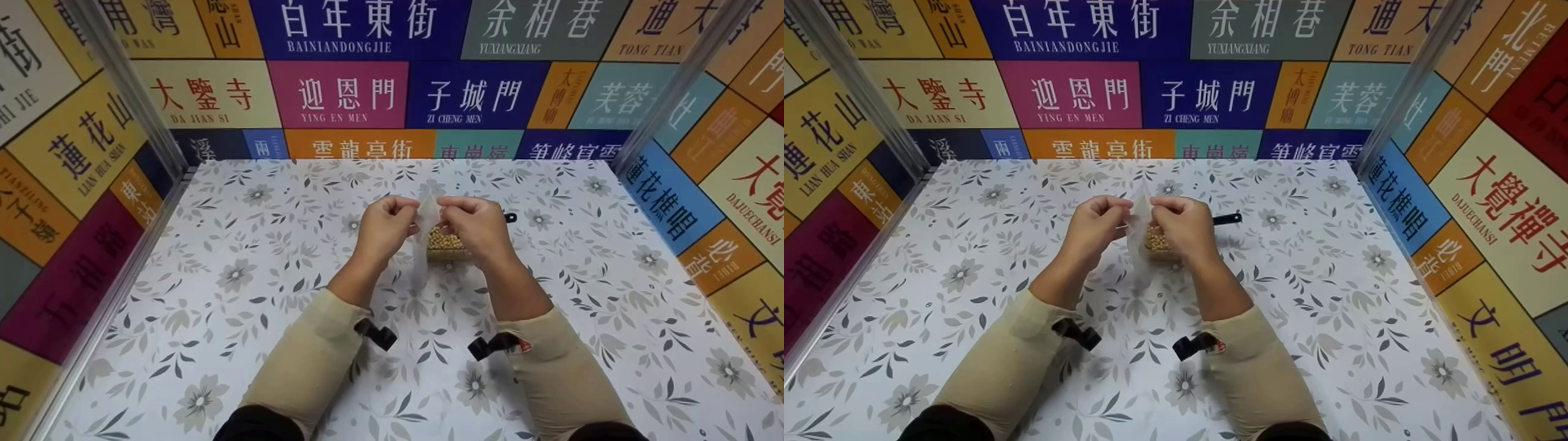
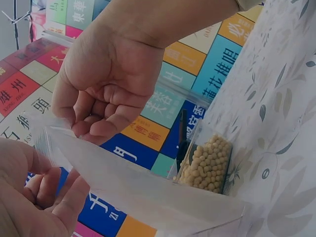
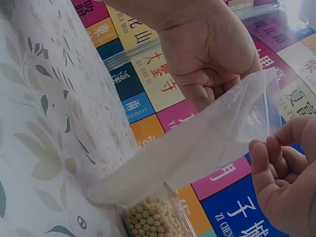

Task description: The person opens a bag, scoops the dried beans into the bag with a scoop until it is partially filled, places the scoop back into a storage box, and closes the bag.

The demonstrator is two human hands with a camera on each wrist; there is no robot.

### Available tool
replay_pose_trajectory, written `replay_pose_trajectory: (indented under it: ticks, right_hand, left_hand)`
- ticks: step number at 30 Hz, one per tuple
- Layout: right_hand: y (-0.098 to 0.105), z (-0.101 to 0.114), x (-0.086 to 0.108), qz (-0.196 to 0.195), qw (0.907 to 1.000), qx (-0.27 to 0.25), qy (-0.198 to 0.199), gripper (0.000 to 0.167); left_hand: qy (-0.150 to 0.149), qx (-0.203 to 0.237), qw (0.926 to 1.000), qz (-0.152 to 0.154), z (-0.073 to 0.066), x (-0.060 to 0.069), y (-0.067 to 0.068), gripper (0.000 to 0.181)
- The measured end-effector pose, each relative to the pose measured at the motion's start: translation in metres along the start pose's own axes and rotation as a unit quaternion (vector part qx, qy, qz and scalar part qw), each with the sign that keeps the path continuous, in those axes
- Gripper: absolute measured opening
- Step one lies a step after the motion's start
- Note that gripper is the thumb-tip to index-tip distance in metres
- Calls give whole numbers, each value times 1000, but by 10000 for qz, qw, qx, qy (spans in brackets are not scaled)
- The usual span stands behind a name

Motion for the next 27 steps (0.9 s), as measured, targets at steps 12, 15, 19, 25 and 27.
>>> replay_pose_trajectory:
  ticks: [12,15,19,25,27]
  right_hand:
    - [20,-5,-8,-260,9990,221,-286,26]
    - [26,-5,-10,-206,9983,458,-300,25]
    - [26,-6,-9,-53,9964,754,-374,24]
    - [28,-3,-8,-158,9958,822,-362,22]
    - [27,-2,-8,-154,9963,781,-326,22]
  left_hand:
    - [-19,-184,9996,-216,-2,-13,27,14]
    - [-106,-783,9962,-365,-8,-15,41,10]
    - [-463,-1876,9791,-633,-22,-14,54,8]
    - [-528,-2246,9716,-531,-26,-13,53,8]
    - [-420,-2221,9729,-483,-24,-14,52,8]
Point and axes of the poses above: each hand's wrist, its own x-axis away from the middle knuckle, its own y-axis out of the back of the hand, z = x × y, the point moved 10 cm from there along -x, towards the middle knuckle, and after that the axes turned 4 degrees about y, right-handed, at the moved point
